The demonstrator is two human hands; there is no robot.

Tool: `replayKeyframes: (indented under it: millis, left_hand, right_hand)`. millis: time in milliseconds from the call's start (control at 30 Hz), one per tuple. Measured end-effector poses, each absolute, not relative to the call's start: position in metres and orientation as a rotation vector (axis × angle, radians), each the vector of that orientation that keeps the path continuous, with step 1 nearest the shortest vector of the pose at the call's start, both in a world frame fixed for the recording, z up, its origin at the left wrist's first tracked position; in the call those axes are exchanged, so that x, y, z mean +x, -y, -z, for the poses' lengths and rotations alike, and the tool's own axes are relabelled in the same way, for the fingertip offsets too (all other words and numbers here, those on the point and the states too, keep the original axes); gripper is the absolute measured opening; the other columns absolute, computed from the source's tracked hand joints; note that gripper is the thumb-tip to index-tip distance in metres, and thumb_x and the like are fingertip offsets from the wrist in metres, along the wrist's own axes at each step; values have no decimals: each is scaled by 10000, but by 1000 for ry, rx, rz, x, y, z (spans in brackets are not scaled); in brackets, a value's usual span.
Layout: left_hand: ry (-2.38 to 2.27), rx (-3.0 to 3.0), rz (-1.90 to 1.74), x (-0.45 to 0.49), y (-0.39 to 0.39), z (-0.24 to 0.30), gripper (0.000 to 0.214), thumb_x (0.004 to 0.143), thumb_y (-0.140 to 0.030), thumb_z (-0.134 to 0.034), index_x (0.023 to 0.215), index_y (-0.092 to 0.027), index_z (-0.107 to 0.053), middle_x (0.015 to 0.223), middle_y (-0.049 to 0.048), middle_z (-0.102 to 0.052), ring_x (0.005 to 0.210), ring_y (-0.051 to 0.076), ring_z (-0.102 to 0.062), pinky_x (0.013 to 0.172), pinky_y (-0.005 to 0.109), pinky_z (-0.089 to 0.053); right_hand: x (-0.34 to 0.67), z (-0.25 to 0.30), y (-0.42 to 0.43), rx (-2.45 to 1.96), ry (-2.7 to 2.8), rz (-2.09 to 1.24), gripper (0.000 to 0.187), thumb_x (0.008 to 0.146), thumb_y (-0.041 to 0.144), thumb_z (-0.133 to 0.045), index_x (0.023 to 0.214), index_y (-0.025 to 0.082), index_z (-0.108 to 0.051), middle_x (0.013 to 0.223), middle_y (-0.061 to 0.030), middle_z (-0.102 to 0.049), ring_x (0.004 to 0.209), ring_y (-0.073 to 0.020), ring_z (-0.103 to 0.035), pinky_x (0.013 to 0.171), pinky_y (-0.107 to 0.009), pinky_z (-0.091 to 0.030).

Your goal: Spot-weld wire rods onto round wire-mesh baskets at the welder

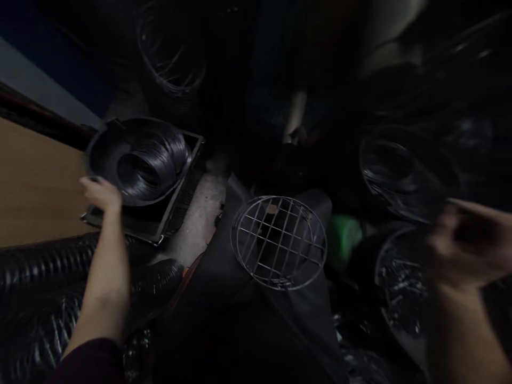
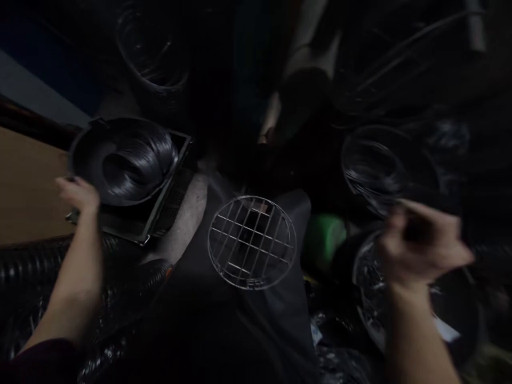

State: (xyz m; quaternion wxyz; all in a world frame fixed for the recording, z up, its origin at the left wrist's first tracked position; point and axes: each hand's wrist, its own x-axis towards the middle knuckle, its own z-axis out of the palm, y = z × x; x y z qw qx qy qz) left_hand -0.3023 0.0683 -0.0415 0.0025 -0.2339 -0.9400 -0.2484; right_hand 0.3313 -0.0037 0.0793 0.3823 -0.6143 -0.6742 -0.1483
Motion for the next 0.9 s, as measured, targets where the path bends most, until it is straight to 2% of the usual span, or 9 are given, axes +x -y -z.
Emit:
replayKeyframes:
  millis: [100, 200, 300, 367, 433, 600, 700, 800, 900]
  left_hand:
    - [2647, -950, 1025, -301, -39, 7, 190, 846, -68, -432, 788, -222, -337, 817, -15, -547, 978, 167, -621, 913, 292, -441]
    - [2201, -1197, 1486, -289, -14, -19, 96, 862, -242, -429, 779, -222, -384, 756, -35, -515, 608, 103, -535, 614, 229, -421]
    - [2040, -1337, 1995, -251, -6, -28, 231, 823, -442, -507, 777, -228, -433, 611, -81, -412, 399, 59, -279, 413, 202, -251]
    - [2149, -1488, 2269, -208, -11, -25, 262, 805, -486, -577, 797, -235, -504, 515, -101, -342, 385, 67, -266, 392, 191, -241]
    - [2308, -1773, 2393, -155, -20, -14, 269, 815, -489, -619, 847, -225, -579, 517, -91, -403, 398, 62, -315, 401, 186, -262]
    - [2337, -2901, 1956, -43, -58, 17, 315, 870, -457, -585, 969, -180, -698, 664, -11, -628, 516, 80, -514, 521, 201, -416]
    - [2116, -3400, 1422, -20, -75, 22, 381, 888, -476, -570, 1037, -167, -736, 914, 57, -752, 838, 175, -689, 808, 275, -536]
    - [1895, -3738, 1056, -23, -80, 19, 519, 904, -554, -537, 1232, -177, -677, 1267, 81, -682, 1185, 255, -627, 1060, 361, -466]
    - [1852, -3872, 903, -32, -81, 16, 661, 878, -622, -545, 1358, -169, -578, 1378, 98, -602, 1266, 268, -581, 1114, 386, -428]
  right_hand:
    - [279, -75, 63, -1346, 2097, 426, 214, 929, 346, -572, 936, 209, -737, 559, -4, -543, 493, -116, -497, 485, -264, -322]
    - [212, -60, 96, -1105, 2349, 197, 186, 937, 283, -582, 878, 242, -753, 457, 43, -441, 425, -94, -418, 454, -248, -308]
    - [172, -47, 113, -951, 2433, 24, 237, 933, 134, -547, 909, 247, -755, 568, 32, -569, 503, -90, -494, 502, -232, -375]
    - [165, -42, 122, -1007, 2409, -17, 233, 944, 172, -537, 936, 261, -752, 719, 5, -662, 596, -106, -553, 546, -230, -423]
    - [170, -43, 132, -1068, 2337, -53, 180, 923, 221, -582, 974, 265, -748, 819, -21, -695, 691, -133, -597, 619, -248, -472]
    - [206, -45, 151, -1624, 1676, -251, 217, 930, 269, -557, 1089, 244, -703, 909, -50, -696, 807, -176, -639, 735, -316, -520]
    - [224, -29, 152, -1957, 1173, -533, 385, 977, 447, -447, 1184, 197, -655, 890, -57, -696, 778, -190, -649, 740, -344, -535]
    - [232, -5, 148, -2042, 1035, -761, 581, 957, 588, -378, 1242, 153, -637, 772, -45, -677, 716, -193, -638, 738, -349, -534]
    - [232, 10, 144, -2042, 1010, -855, 643, 958, 619, -338, 1310, 155, -609, 726, -37, -671, 704, -186, -642, 755, -336, -533]
